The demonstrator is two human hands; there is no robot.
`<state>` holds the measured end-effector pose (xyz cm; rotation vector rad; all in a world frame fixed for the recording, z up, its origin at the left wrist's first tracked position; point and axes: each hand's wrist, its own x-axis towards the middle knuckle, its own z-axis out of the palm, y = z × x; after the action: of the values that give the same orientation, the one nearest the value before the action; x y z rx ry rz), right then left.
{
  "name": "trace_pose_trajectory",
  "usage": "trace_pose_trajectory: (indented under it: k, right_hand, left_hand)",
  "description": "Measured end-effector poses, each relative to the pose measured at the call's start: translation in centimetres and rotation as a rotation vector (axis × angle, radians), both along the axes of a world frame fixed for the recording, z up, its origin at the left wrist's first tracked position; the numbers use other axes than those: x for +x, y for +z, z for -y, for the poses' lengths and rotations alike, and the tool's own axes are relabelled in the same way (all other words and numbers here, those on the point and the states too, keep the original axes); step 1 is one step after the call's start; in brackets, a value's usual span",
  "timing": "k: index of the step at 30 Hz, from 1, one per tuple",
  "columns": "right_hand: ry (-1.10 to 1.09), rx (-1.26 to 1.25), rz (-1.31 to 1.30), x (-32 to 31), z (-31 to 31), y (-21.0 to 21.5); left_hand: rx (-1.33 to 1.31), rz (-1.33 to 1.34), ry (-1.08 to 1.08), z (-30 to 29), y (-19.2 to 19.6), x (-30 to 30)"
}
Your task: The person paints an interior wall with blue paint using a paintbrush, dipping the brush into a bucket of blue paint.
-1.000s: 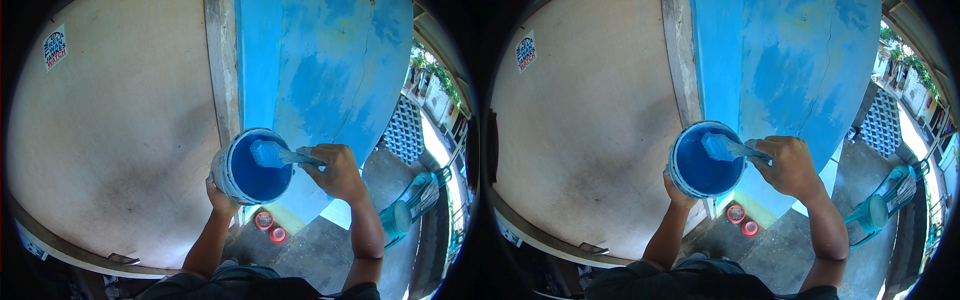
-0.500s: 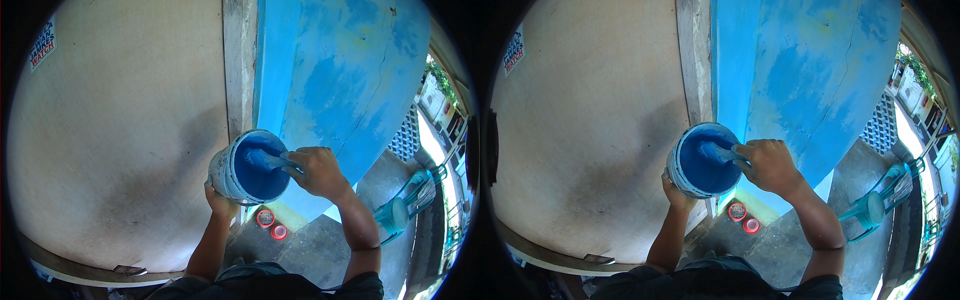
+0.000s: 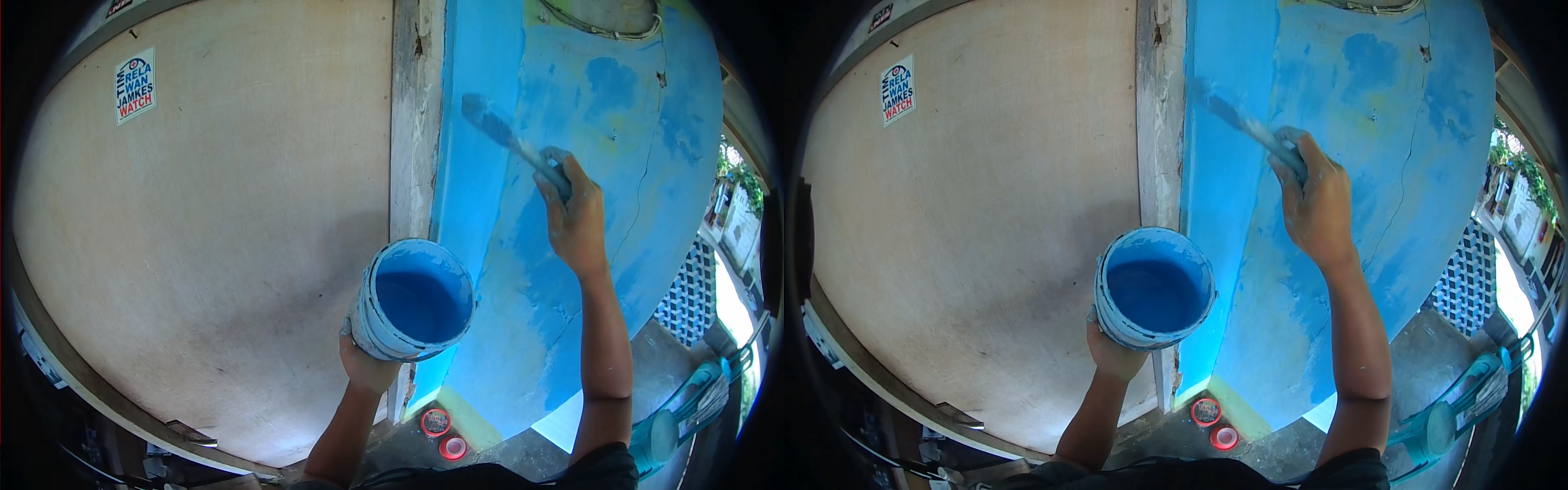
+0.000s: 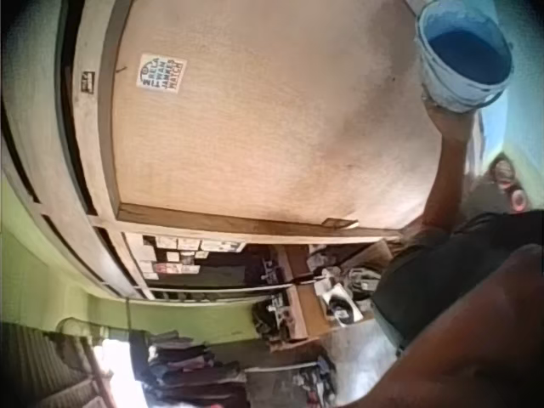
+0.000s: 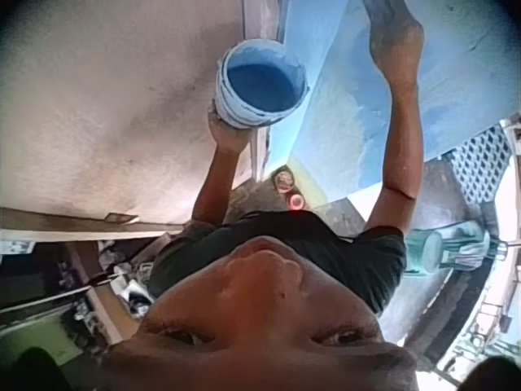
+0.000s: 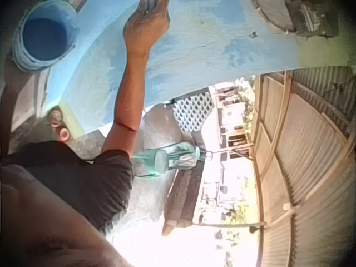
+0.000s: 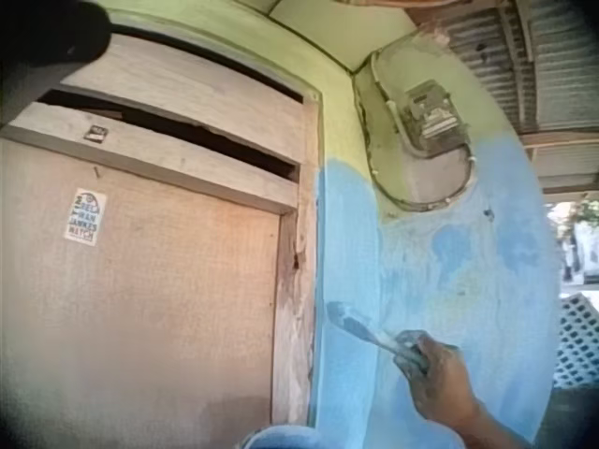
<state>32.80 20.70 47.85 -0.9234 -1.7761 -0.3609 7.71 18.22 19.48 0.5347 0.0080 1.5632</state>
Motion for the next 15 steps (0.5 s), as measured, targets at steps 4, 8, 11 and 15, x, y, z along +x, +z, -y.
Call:
trace_pose_trajectory:
  k: [4,8,11,15]
  right_hand:
    - [-0.235,0.39,0.164,1.2,-5.0,5.9]
    - [-0.403,0.341,0.249,0.0,-8.6,7.3]
    - [-0.375,0.207,0.409,-0.8,-7.4,3.1]
    - [-0.287,0.015,0.553,0.4,-3.9,-1.7]
  left_hand:
    - [0.057,-0.204,0.282,1.0,1.8,3.0]
    - [0.043,0.03,0.262,1.6,3.1,5.1]
    - [0.051,-0.031,0.36,2.9,3.7,5.8]
    - [-0.02,-0.098,0.428,3.3,2.6,5.1]
